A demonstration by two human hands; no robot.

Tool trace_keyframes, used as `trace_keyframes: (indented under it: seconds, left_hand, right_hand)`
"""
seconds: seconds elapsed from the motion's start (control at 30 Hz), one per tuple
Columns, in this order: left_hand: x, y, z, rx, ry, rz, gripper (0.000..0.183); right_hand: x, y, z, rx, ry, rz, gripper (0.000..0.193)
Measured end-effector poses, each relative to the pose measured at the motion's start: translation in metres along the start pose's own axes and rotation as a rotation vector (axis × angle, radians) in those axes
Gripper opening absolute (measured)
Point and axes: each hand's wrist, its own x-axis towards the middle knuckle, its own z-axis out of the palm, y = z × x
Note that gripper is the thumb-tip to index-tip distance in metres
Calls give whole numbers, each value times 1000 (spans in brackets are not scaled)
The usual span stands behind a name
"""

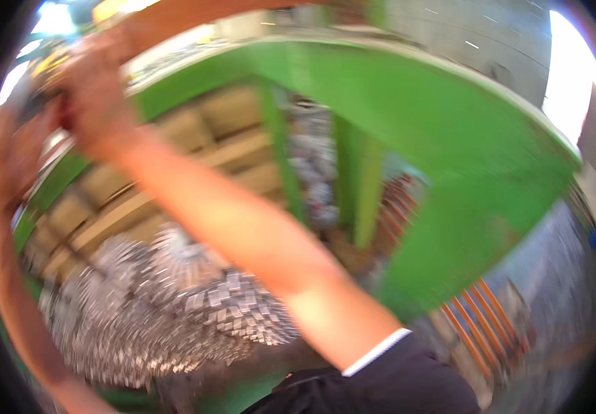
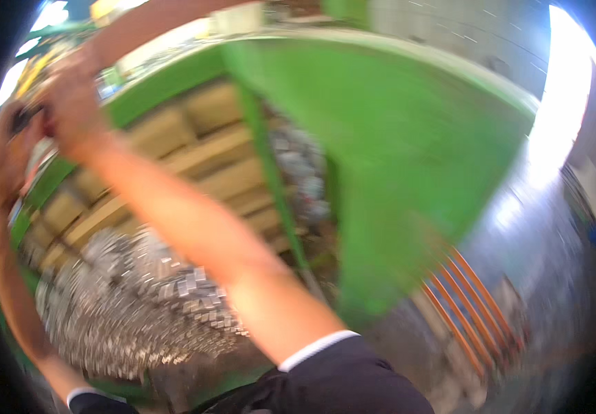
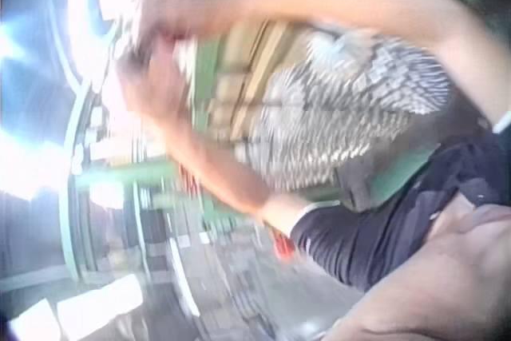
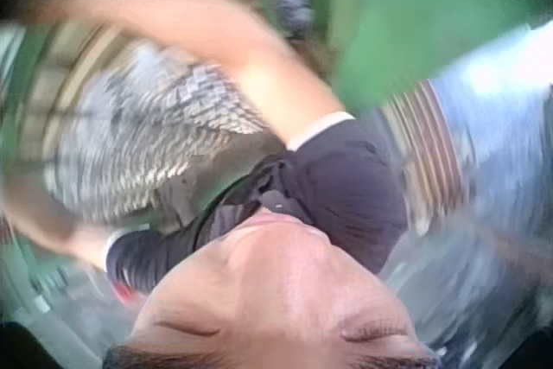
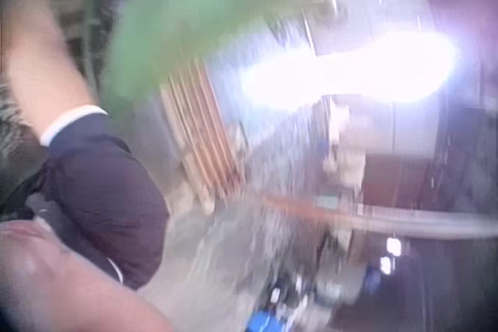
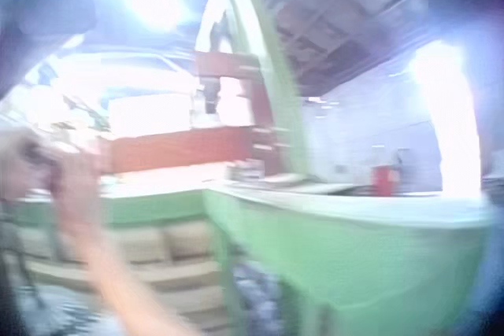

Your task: The person uses a red hand-operated clamp to secure a vertical metal rod assembly to an overhead horizontal bar, tightening a screw by hand to lock it in place.

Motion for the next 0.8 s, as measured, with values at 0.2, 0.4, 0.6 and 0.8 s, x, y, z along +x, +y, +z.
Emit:
trace_keyframes:
  seconds: [0.2,0.4,0.6,0.8]
  left_hand:
    - [12,-11,-61,324,-171,66,40]
    - [0,32,-34,138,69,-141,37]
    - [12,81,4,-2,234,-283,38]
    - [31,122,21,100,263,-670,35]
  right_hand:
    - [30,-34,-46,-337,-232,-53,59]
    - [36,-28,-51,-358,-252,12,71]
    - [34,-23,-56,-340,-231,34,67]
    - [31,-19,-56,-346,-225,-15,45]
